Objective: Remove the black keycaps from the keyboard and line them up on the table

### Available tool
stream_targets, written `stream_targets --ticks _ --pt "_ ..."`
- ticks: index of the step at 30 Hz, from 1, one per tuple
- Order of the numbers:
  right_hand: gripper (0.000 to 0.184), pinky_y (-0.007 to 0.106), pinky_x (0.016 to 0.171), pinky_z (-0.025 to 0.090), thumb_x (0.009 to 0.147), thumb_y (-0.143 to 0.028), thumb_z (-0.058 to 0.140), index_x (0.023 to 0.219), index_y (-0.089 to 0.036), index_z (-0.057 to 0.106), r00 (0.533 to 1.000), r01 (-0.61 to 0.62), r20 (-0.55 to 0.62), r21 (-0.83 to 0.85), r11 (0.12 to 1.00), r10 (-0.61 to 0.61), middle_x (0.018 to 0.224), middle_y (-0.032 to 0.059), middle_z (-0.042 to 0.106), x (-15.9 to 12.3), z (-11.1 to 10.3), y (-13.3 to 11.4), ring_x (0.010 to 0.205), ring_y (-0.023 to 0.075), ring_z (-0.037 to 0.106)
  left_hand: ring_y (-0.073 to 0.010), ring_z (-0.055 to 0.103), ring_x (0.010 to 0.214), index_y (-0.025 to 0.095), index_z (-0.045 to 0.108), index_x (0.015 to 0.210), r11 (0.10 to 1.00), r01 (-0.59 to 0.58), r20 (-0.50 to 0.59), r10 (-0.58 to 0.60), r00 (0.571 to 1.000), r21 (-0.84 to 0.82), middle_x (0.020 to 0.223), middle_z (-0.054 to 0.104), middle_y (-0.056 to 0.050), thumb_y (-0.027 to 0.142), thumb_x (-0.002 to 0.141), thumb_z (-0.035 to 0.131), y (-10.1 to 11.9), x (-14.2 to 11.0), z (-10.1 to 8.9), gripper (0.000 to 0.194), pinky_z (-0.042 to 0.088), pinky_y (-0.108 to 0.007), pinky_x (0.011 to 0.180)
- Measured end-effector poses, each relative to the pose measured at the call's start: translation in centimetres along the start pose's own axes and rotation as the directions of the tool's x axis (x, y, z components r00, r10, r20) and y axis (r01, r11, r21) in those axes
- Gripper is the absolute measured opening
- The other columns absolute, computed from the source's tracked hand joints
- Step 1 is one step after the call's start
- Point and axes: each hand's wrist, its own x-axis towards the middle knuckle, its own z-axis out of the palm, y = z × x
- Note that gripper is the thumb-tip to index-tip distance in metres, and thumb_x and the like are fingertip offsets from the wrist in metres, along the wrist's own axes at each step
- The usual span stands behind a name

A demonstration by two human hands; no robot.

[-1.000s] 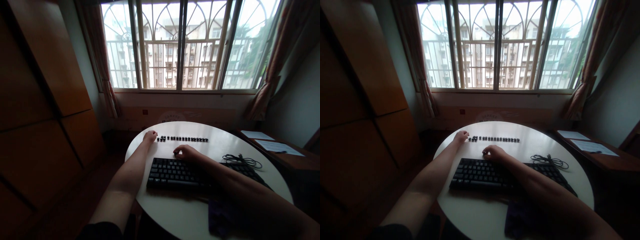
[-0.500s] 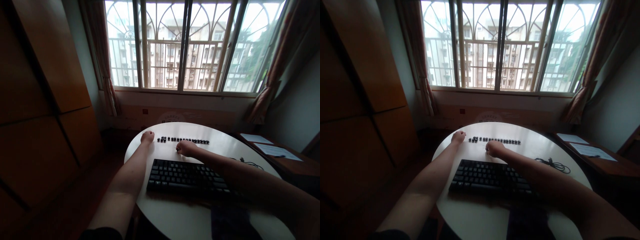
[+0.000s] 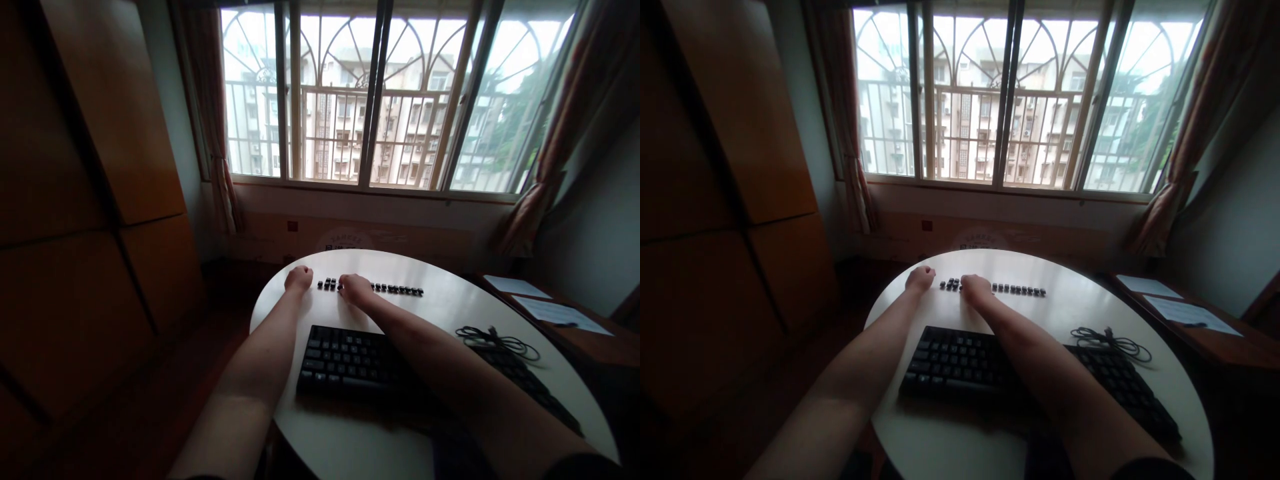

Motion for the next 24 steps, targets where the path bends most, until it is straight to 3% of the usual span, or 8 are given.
stream_targets --ticks 14,20,24 --pt "0.021 0.028 0.073 0.048 0.082 -0.026 0.064 0.101 -0.026 0.074 0.997 -0.059 -0.050 0.089 0.994 0.064 0.103 0.0086 0.074 0.5 0.7 1.0 0.091 0.0240 0.069 -0.0228 0.066 0.090 0.020 0.073 0.088 1.000 0.020 0.004 -0.020 1.000 -0.016 0.099 0.074 -0.011 0.035 0.087 0.051 0.1 -0.3 -0.2 0.026 0.044 -0.028 0.072" --pt "0.036 0.026 0.073 0.048 0.078 -0.025 0.067 0.114 -0.028 0.070 0.993 -0.105 -0.032 0.123 0.987 0.110 0.107 0.0044 0.074 0.8 0.9 1.7 0.095 0.0220 0.068 -0.0218 0.066 0.090 0.020 0.073 0.088 1.000 0.014 -0.010 -0.014 1.000 -0.014 0.098 0.074 -0.010 0.035 0.087 0.051 0.1 -0.4 -0.1 0.027 0.044 -0.027 0.073" --pt "0.034 0.025 0.073 0.048 0.079 -0.030 0.066 0.113 -0.027 0.072 0.995 -0.101 -0.015 0.133 0.986 0.104 0.109 0.0051 0.074 0.7 0.9 1.4 0.096 0.0220 0.068 -0.0229 0.066 0.090 0.021 0.073 0.087 1.000 0.017 -0.013 -0.017 1.000 -0.015 0.097 0.074 -0.010 0.034 0.087 0.051 0.1 -0.4 -0.1 0.026 0.045 -0.028 0.074"
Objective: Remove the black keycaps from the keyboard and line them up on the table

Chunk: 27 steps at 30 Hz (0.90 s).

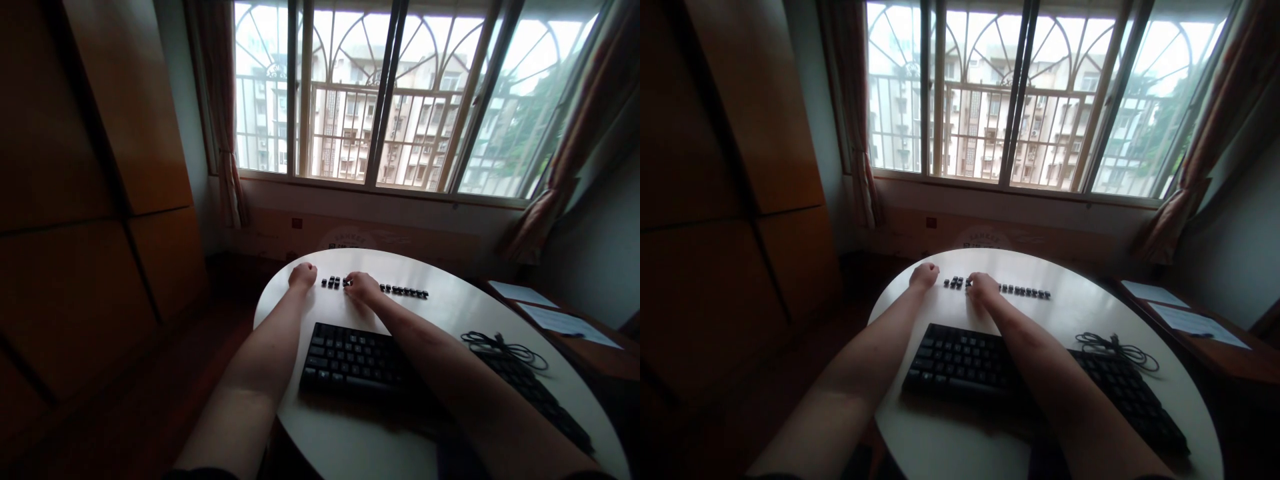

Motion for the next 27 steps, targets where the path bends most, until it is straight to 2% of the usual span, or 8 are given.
stream_targets --ticks 4,7,12,17,20,22,24,27 --pt "0.028 0.026 0.072 0.047 0.080 -0.028 0.065 0.106 -0.023 0.075 1.000 0.013 0.014 0.007 1.000 -0.013 0.108 0.0086 0.074 -0.2 -0.2 -0.4 0.095 0.0234 0.068 -0.0232 0.066 0.089 0.021 0.073 0.084 1.000 0.007 0.002 -0.007 1.000 0.003 0.096 0.074 -0.010 0.034 0.087 0.052 0.0 0.0 -0.1 0.025 0.045 -0.029 0.073" --pt "0.024 0.026 0.070 0.046 0.076 -0.026 0.068 0.099 -0.022 0.077 0.997 0.052 0.047 0.027 0.998 -0.053 0.102 0.0079 0.074 -0.4 -0.6 -0.4 0.091 0.0229 0.068 -0.0227 0.066 0.089 0.021 0.073 0.084 1.000 0.003 0.004 -0.003 1.000 0.005 0.096 0.074 -0.010 0.034 0.087 0.052 0.0 0.0 -0.2 0.024 0.045 -0.028 0.073" --pt "0.019 0.024 0.068 0.046 0.070 -0.023 0.074 0.088 -0.021 0.077 0.973 0.190 0.109 0.106 0.976 -0.202 0.093 0.0045 0.075 -2.4 -1.5 0.6 0.083 0.0199 0.067 -0.0213 0.065 0.088 0.021 0.073 0.085 1.000 -0.005 0.005 0.005 1.000 -0.006 0.096 0.074 -0.009 0.033 0.087 0.052 0.0 0.1 -0.1 0.024 0.045 -0.027 0.073" --pt "0.016 0.024 0.069 0.048 0.072 -0.021 0.074 0.088 -0.018 0.075 0.924 0.333 0.109 0.245 0.911 -0.367 0.086 0.0025 0.075 -5.8 -2.5 2.3 0.074 0.0161 0.067 -0.0213 0.065 0.087 0.020 0.073 0.086 1.000 -0.008 -0.001 0.008 1.000 -0.018 0.096 0.074 -0.010 0.033 0.087 0.051 0.0 0.1 0.0 0.025 0.044 -0.027 0.072" --pt "0.021 0.023 0.065 0.048 0.076 -0.024 0.073 0.095 -0.016 0.073 0.901 0.394 0.039 0.338 0.855 -0.431 0.088 0.0040 0.075 -8.0 -4.1 2.9 0.068 0.0133 0.064 -0.0207 0.064 0.086 0.020 0.072 0.085 1.000 -0.011 -0.002 0.011 1.000 -0.021 0.095 0.074 -0.009 0.033 0.087 0.052 -0.1 0.1 0.0 0.024 0.043 -0.027 0.071" --pt "0.020 0.023 0.061 0.048 0.077 -0.026 0.072 0.094 -0.015 0.073 0.877 0.447 -0.040 0.432 0.783 -0.478 0.088 0.0052 0.074 -9.6 -5.8 3.0 0.063 0.0120 0.061 -0.0205 0.064 0.084 0.020 0.073 0.085 1.000 -0.011 -0.001 0.011 1.000 -0.019 0.094 0.074 -0.009 0.033 0.086 0.052 0.0 0.0 0.0 0.024 0.043 -0.027 0.070" --pt "0.017 0.023 0.059 0.048 0.080 -0.027 0.070 0.093 -0.017 0.073 0.854 0.476 -0.060 0.492 0.729 -0.517 0.087 0.0048 0.074 -11.3 -7.8 2.9 0.062 0.0116 0.060 -0.0205 0.064 0.084 0.020 0.073 0.085 1.000 -0.011 -0.002 0.011 1.000 -0.014 0.093 0.073 -0.009 0.032 0.086 0.052 0.0 0.0 0.0 0.024 0.043 -0.027 0.069" --pt "0.018 0.023 0.059 0.049 0.082 -0.029 0.070 0.095 -0.018 0.074 0.838 0.465 -0.031 0.563 0.684 -0.544 0.090 0.0056 0.074 -14.0 -10.7 2.6 0.064 0.0118 0.061 -0.0204 0.064 0.084 0.020 0.073 0.084 1.000 -0.023 -0.003 0.023 1.000 -0.005 0.092 0.073 -0.009 0.031 0.086 0.051 0.0 0.0 0.1 0.024 0.043 -0.027 0.069"
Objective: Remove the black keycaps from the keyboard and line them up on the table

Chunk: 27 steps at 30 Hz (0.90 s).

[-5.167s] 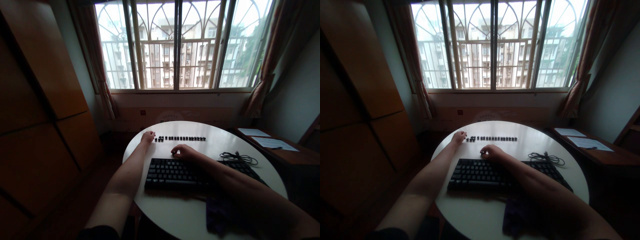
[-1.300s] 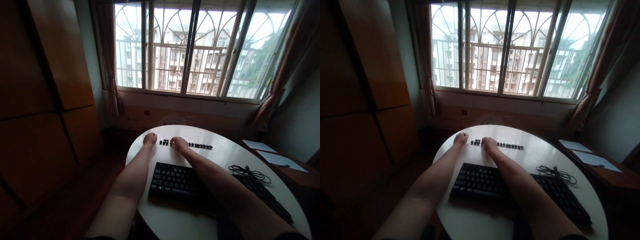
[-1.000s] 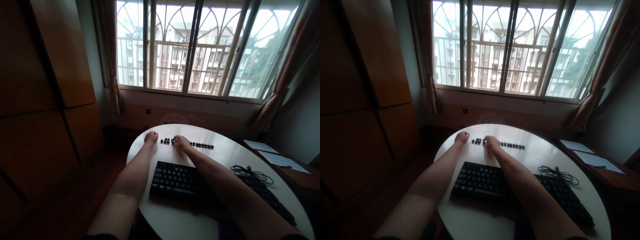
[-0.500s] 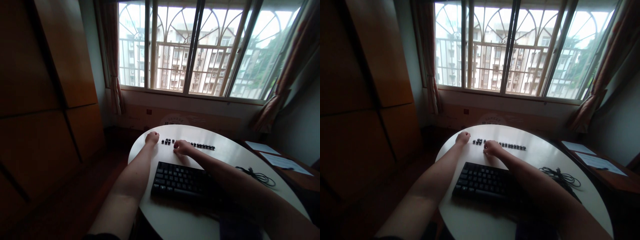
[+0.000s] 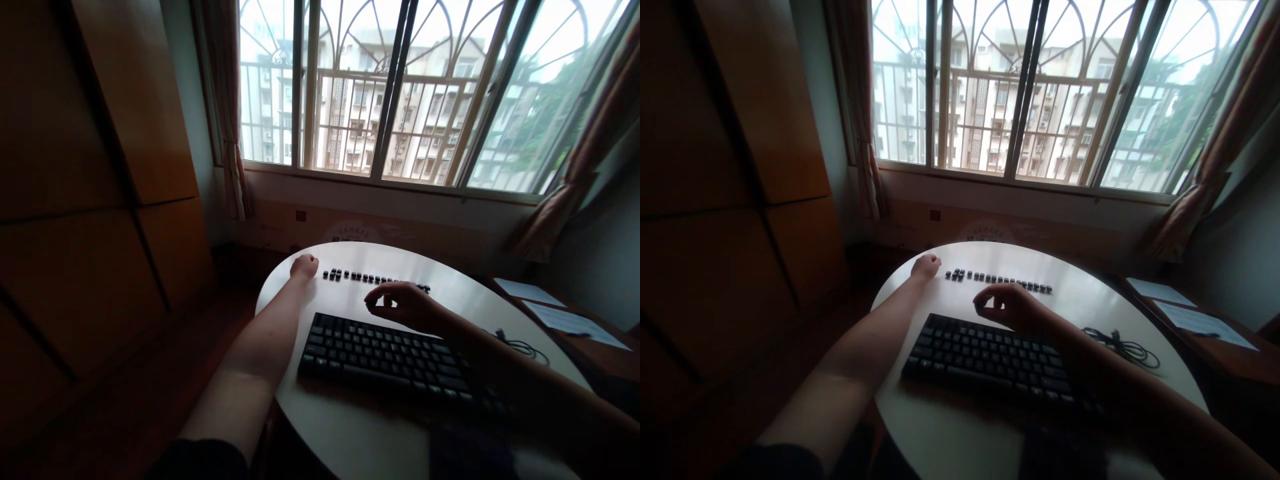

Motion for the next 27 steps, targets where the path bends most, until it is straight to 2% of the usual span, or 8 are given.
stream_targets --ticks 4,8,15,18,22,27 --pt "0.021 0.021 0.058 0.049 0.083 -0.031 0.071 0.099 -0.017 0.075 0.999 0.029 0.011 0.070 0.997 -0.030 0.089 0.0068 0.072 -2.4 -1.1 -3.2 0.067 0.0118 0.061 -0.0199 0.064 0.083 0.020 0.073 0.082 1.000 -0.014 0.004 0.014 1.000 0.009 0.089 0.073 -0.008 0.031 0.086 0.051 0.0 0.1 0.0 0.025 0.043 -0.026 0.069" --pt "0.025 0.020 0.055 0.048 0.084 -0.029 0.071 0.107 -0.020 0.074 0.998 0.055 -0.012 0.088 0.995 -0.054 0.090 0.0067 0.069 -4.1 -1.4 -5.0 0.067 0.0108 0.059 -0.0200 0.064 0.082 0.021 0.073 0.081 1.000 -0.024 0.007 0.024 1.000 0.014 0.088 0.073 -0.008 0.032 0.086 0.051 0.1 0.0 -0.1 0.025 0.043 -0.027 0.069" --pt "0.027 0.018 0.051 0.045 0.080 -0.030 0.077 0.106 -0.021 0.075 0.998 0.058 -0.046 0.194 0.979 -0.050 0.081 0.0037 0.065 -5.4 -2.0 -6.6 0.063 0.0096 0.055 -0.0191 0.064 0.080 0.021 0.072 0.081 1.000 -0.019 0.013 0.019 1.000 0.019 0.087 0.073 -0.007 0.032 0.086 0.051 0.1 -0.1 -0.2 0.025 0.043 -0.026 0.068" --pt "0.033 0.018 0.051 0.044 0.077 -0.029 0.080 0.108 -0.021 0.074 1.000 0.010 -0.006 0.277 0.961 -0.009 0.078 0.0032 0.065 -5.7 -2.2 -7.1 0.062 0.0095 0.053 -0.0192 0.064 0.080 0.021 0.072 0.080 1.000 -0.021 0.019 0.021 1.000 0.021 0.087 0.073 -0.006 0.033 0.086 0.050 0.0 0.1 -0.1 0.025 0.044 -0.026 0.068" --pt "0.038 0.020 0.054 0.048 0.075 -0.029 0.082 0.110 -0.020 0.072 0.999 -0.039 0.047 0.370 0.928 0.023 0.088 0.0061 0.070 -5.9 -2.1 -7.9 0.066 0.0107 0.055 -0.0195 0.064 0.082 0.022 0.073 0.082 0.999 -0.023 0.022 0.022 1.000 0.022 0.086 0.074 -0.006 0.033 0.086 0.051 0.0 0.2 0.0 0.025 0.044 -0.026 0.070" --pt "0.040 0.019 0.051 0.047 0.072 -0.029 0.084 0.109 -0.019 0.072 0.997 -0.041 0.082 0.379 0.925 0.011 0.085 0.0055 0.070 -6.0 -2.0 -8.4 0.063 0.0105 0.055 -0.0192 0.064 0.082 0.021 0.073 0.081 0.999 -0.025 0.022 0.024 0.999 0.020 0.085 0.074 -0.006 0.033 0.085 0.051 0.1 0.1 -0.1 0.025 0.044 -0.026 0.070"
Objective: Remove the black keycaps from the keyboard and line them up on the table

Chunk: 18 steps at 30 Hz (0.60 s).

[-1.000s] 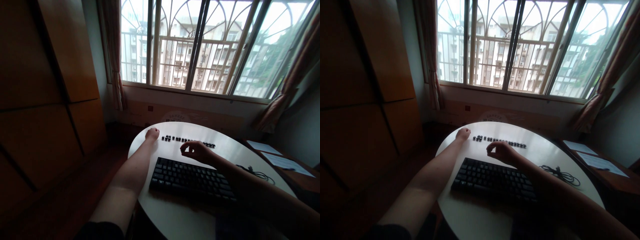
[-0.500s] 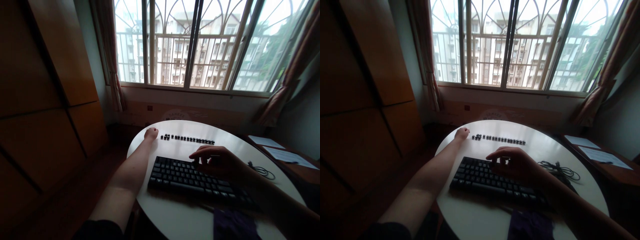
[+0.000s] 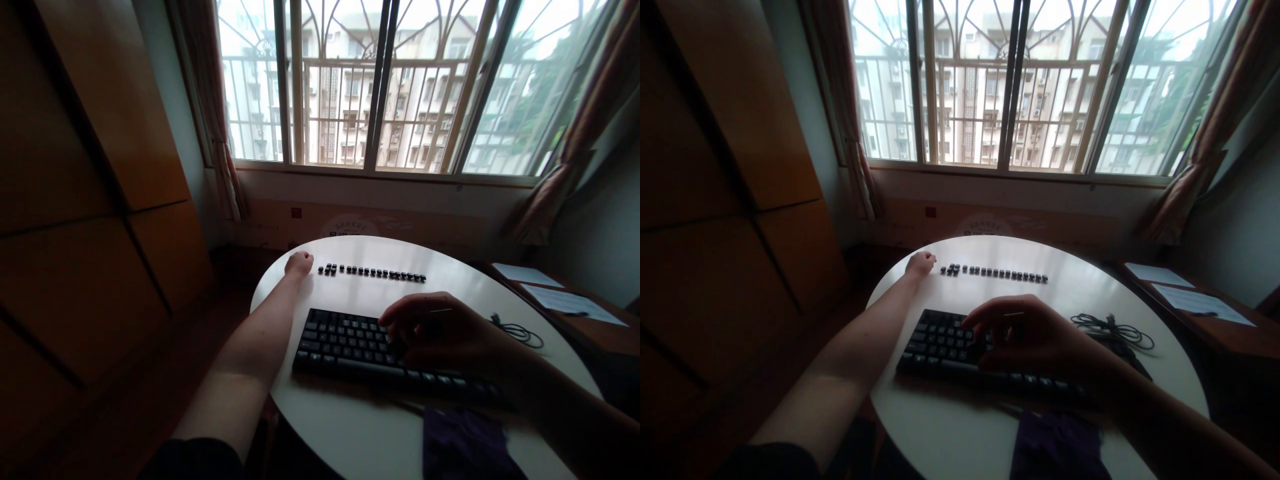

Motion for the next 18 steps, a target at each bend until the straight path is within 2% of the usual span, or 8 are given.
stream_targets --ticks 5,10,15,18 --pt "0.040 0.019 0.055 0.049 0.072 -0.026 0.084 0.109 -0.021 0.071 0.999 -0.016 0.030 0.027 1.000 0.015 0.087 0.0043 0.069 -0.2 0.0 -0.1 0.067 0.0109 0.058 -0.0187 0.064 0.081 0.021 0.073 0.084 1.000 0.001 0.005 -0.001 1.000 0.001 0.086 0.074 -0.006 0.032 0.085 0.051 0.1 -0.1 0.0 0.025 0.044 -0.025 0.069" --pt "0.037 0.020 0.052 0.049 0.074 -0.028 0.082 0.109 -0.021 0.071 0.999 0.018 0.043 -0.029 0.999 -0.017 0.084 0.0040 0.067 -0.6 -0.1 -0.1 0.065 0.0114 0.056 -0.0184 0.063 0.081 0.021 0.074 0.086 1.000 0.004 0.012 -0.004 1.000 0.005 0.089 0.074 -0.007 0.034 0.086 0.050 0.1 0.0 0.1 0.027 0.044 -0.025 0.070" --pt "0.034 0.020 0.056 0.049 0.085 -0.024 0.071 0.119 -0.025 0.069 0.996 0.089 0.030 -0.150 0.985 -0.086 0.089 0.0039 0.064 -0.3 0.1 -0.3 0.069 0.0117 0.057 -0.0188 0.064 0.081 0.021 0.074 0.085 1.000 -0.001 0.014 0.001 1.000 0.009 0.089 0.074 -0.007 0.034 0.086 0.050 0.1 0.1 0.1 0.027 0.044 -0.026 0.069" --pt "0.025 0.021 0.058 0.049 0.090 -0.024 0.064 0.115 -0.025 0.070 0.992 0.125 0.047 -0.248 0.961 -0.117 0.094 0.0058 0.065 0.5 0.0 0.0 0.074 0.0127 0.060 -0.0190 0.064 0.081 0.022 0.073 0.083 1.000 0.003 0.008 -0.003 1.000 0.006 0.089 0.074 -0.007 0.033 0.086 0.050 0.0 0.0 0.1 0.026 0.044 -0.026 0.069"
